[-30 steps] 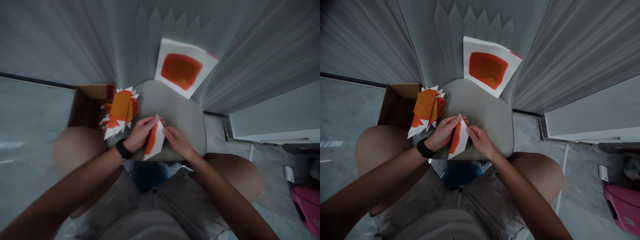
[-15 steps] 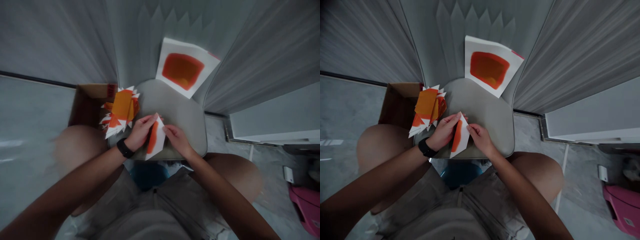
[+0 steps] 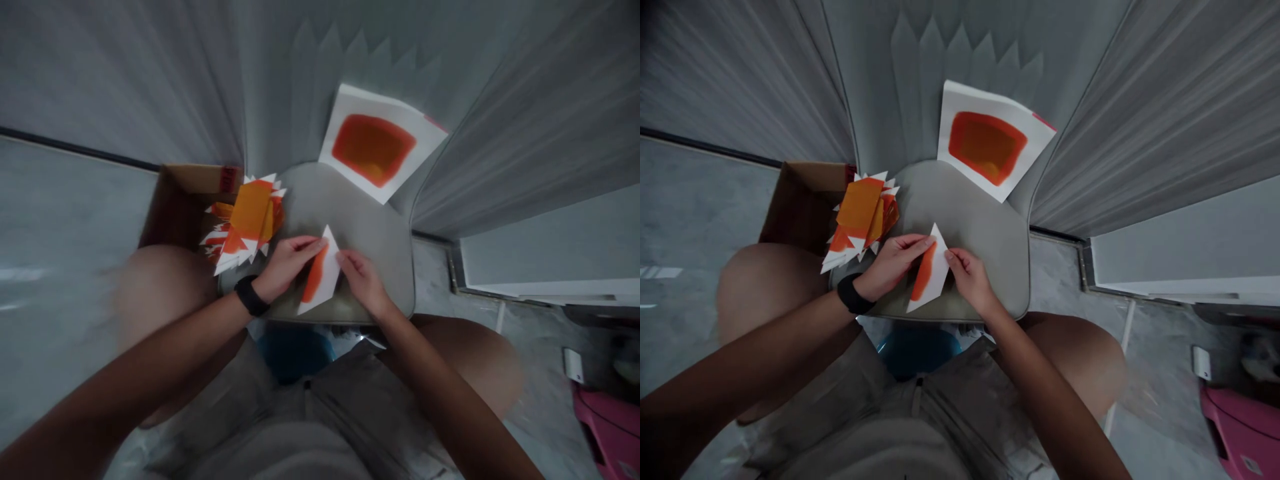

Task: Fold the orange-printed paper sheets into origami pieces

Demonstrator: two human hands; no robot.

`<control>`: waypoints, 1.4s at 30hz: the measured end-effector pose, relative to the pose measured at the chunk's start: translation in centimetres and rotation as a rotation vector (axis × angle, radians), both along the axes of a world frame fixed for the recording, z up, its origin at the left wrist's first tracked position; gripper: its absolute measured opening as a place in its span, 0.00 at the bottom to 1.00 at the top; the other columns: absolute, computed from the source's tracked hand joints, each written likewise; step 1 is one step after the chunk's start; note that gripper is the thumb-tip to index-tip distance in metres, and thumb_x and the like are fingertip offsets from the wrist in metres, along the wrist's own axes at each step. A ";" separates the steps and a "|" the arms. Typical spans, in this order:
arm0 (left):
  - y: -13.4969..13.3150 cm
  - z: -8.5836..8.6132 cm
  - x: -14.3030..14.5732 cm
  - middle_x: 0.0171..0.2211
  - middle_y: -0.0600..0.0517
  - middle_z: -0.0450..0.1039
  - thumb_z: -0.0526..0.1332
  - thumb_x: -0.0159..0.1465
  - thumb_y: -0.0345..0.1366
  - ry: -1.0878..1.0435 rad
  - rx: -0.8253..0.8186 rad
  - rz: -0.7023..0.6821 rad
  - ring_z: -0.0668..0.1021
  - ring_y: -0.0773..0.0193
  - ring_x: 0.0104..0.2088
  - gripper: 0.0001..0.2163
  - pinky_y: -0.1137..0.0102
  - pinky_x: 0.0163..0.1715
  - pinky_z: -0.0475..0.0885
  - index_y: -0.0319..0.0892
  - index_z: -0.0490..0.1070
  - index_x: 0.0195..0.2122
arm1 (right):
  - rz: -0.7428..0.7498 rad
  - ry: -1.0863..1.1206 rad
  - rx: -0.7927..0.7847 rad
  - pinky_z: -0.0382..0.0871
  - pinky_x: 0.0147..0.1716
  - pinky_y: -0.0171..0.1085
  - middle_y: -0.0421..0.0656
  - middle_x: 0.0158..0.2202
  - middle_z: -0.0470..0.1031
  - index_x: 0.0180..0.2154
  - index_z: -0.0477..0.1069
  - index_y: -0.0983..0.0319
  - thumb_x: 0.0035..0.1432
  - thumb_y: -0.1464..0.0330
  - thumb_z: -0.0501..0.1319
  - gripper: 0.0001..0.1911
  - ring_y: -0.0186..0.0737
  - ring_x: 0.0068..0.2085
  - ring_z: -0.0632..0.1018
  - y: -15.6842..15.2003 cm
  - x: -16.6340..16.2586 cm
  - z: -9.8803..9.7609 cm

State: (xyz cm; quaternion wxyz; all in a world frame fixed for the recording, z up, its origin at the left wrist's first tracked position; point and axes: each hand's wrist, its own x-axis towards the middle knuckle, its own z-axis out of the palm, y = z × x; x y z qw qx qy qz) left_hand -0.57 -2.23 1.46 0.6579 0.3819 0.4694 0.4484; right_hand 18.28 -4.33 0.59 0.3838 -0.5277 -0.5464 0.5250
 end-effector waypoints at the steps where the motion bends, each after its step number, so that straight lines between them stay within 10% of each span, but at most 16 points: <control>1: -0.1 0.0 -0.1 0.38 0.49 0.83 0.75 0.57 0.53 0.008 -0.001 -0.007 0.77 0.66 0.35 0.20 0.69 0.38 0.72 0.42 0.85 0.41 | 0.004 -0.006 0.004 0.73 0.38 0.39 0.43 0.34 0.79 0.39 0.79 0.58 0.64 0.45 0.61 0.24 0.41 0.36 0.76 0.0 0.0 0.0; 42: -0.3 1.4 -1.1 0.35 0.47 0.81 0.75 0.56 0.53 0.170 -0.050 -0.314 0.76 0.67 0.31 0.20 0.70 0.32 0.73 0.40 0.84 0.39 | -0.111 -0.056 -0.028 0.67 0.31 0.37 0.42 0.30 0.77 0.34 0.77 0.59 0.60 0.42 0.63 0.26 0.39 0.31 0.73 -0.1 0.4 0.8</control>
